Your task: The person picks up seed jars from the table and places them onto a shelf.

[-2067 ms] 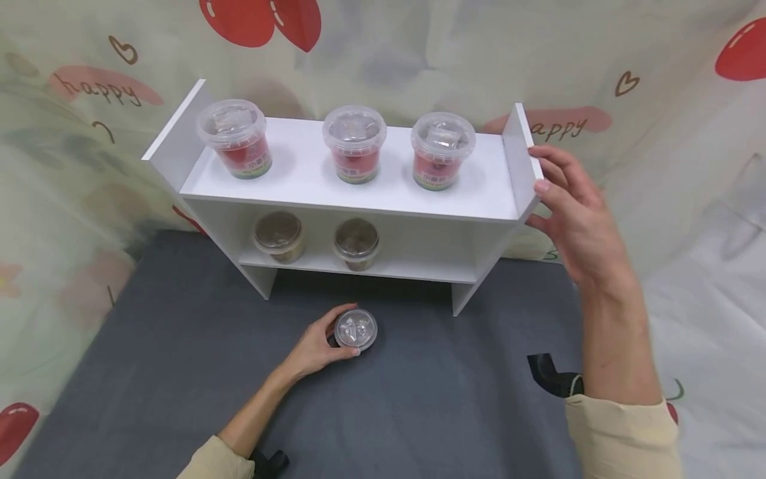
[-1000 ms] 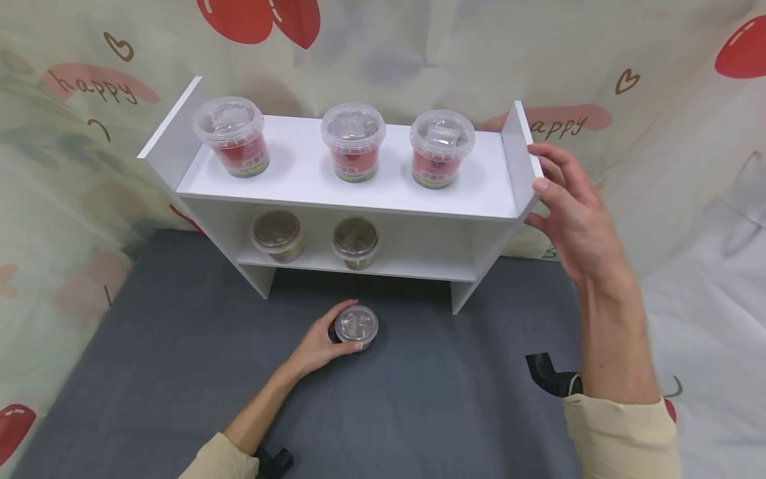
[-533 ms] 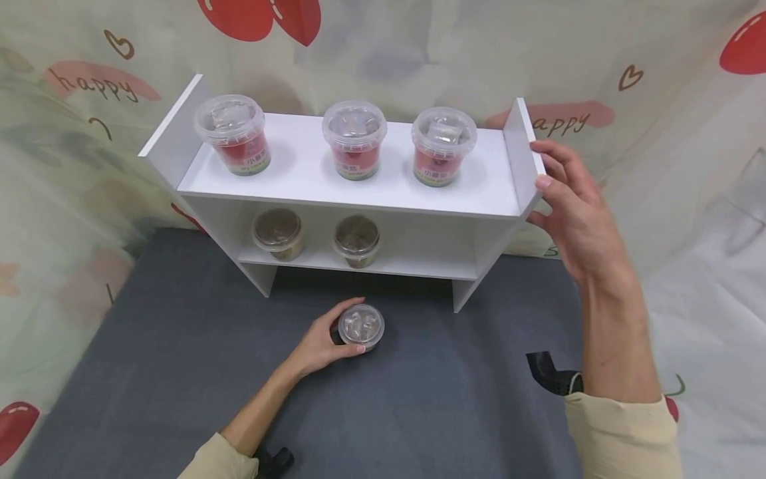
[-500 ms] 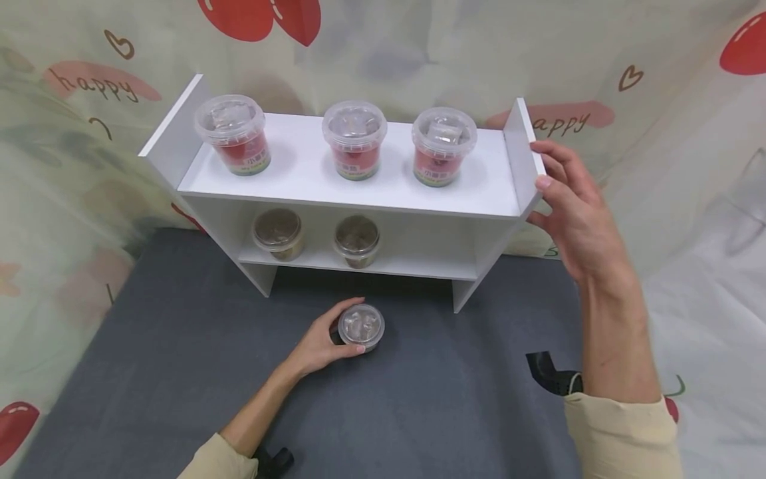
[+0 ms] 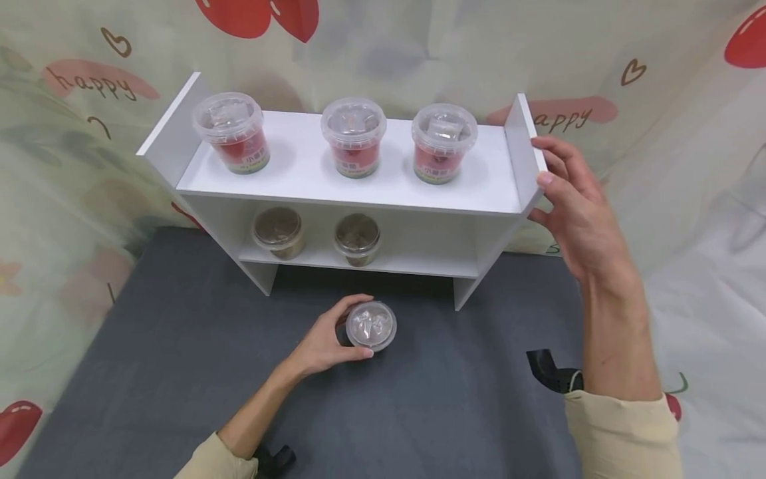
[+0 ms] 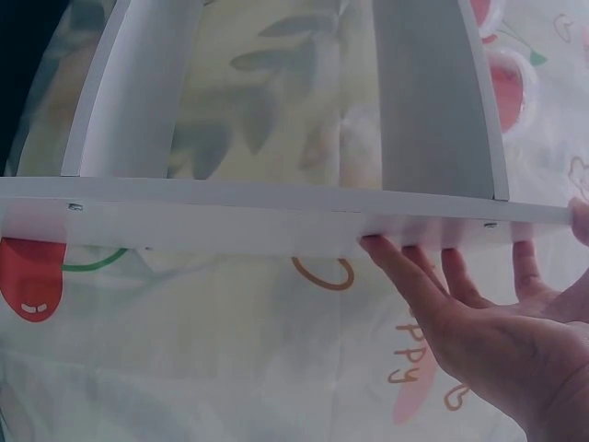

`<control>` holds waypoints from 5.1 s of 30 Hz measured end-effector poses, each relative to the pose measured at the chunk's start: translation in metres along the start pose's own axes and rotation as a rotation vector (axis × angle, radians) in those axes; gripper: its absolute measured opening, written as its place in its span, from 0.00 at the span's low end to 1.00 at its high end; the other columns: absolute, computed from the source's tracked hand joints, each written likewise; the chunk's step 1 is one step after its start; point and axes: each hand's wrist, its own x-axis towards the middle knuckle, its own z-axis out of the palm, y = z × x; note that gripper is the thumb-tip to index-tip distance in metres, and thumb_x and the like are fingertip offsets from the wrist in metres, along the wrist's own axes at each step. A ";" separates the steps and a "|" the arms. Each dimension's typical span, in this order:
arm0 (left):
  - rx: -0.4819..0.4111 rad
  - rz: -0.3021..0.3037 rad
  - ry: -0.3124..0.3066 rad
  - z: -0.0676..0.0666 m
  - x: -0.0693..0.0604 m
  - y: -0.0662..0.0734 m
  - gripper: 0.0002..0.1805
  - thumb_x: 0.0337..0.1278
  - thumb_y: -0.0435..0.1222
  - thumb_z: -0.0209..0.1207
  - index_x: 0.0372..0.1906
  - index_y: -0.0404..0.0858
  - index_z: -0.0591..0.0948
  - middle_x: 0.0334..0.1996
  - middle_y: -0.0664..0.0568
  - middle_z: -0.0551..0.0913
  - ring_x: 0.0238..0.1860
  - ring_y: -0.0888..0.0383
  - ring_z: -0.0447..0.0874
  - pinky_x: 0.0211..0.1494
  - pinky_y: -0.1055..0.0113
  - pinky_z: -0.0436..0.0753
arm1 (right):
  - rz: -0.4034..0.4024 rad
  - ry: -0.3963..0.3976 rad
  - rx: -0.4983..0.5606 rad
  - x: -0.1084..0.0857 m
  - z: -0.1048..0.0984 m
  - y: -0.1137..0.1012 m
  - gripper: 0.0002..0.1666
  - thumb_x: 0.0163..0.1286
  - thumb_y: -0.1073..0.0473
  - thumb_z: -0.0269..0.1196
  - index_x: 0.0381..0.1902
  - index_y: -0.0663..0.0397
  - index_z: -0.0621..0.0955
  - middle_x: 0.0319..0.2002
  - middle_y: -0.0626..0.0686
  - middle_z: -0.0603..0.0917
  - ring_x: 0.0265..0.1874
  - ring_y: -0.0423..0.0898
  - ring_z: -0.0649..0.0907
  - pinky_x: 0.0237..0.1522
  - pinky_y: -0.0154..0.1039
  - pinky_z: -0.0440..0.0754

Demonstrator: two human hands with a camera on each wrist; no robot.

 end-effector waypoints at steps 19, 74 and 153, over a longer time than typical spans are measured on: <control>0.085 0.111 0.083 0.003 0.016 0.029 0.49 0.37 0.44 0.80 0.71 0.62 0.69 0.65 0.64 0.75 0.65 0.62 0.71 0.65 0.51 0.70 | 0.002 0.003 0.002 0.000 0.000 0.001 0.30 0.74 0.68 0.47 0.72 0.50 0.65 0.76 0.53 0.53 0.69 0.55 0.59 0.54 0.44 0.75; 0.095 0.257 0.319 0.044 0.099 0.083 0.44 0.42 0.42 0.78 0.69 0.46 0.73 0.59 0.52 0.76 0.54 0.61 0.75 0.52 0.66 0.79 | -0.002 0.011 0.064 0.001 -0.001 0.005 0.28 0.75 0.68 0.44 0.71 0.50 0.66 0.74 0.56 0.56 0.66 0.54 0.62 0.53 0.44 0.73; 0.186 0.126 0.182 0.052 0.083 0.086 0.52 0.57 0.48 0.69 0.79 0.47 0.50 0.77 0.56 0.54 0.75 0.59 0.54 0.71 0.54 0.64 | -0.024 0.296 -0.513 -0.033 0.007 0.060 0.29 0.77 0.55 0.50 0.74 0.44 0.65 0.69 0.54 0.70 0.64 0.50 0.71 0.58 0.40 0.70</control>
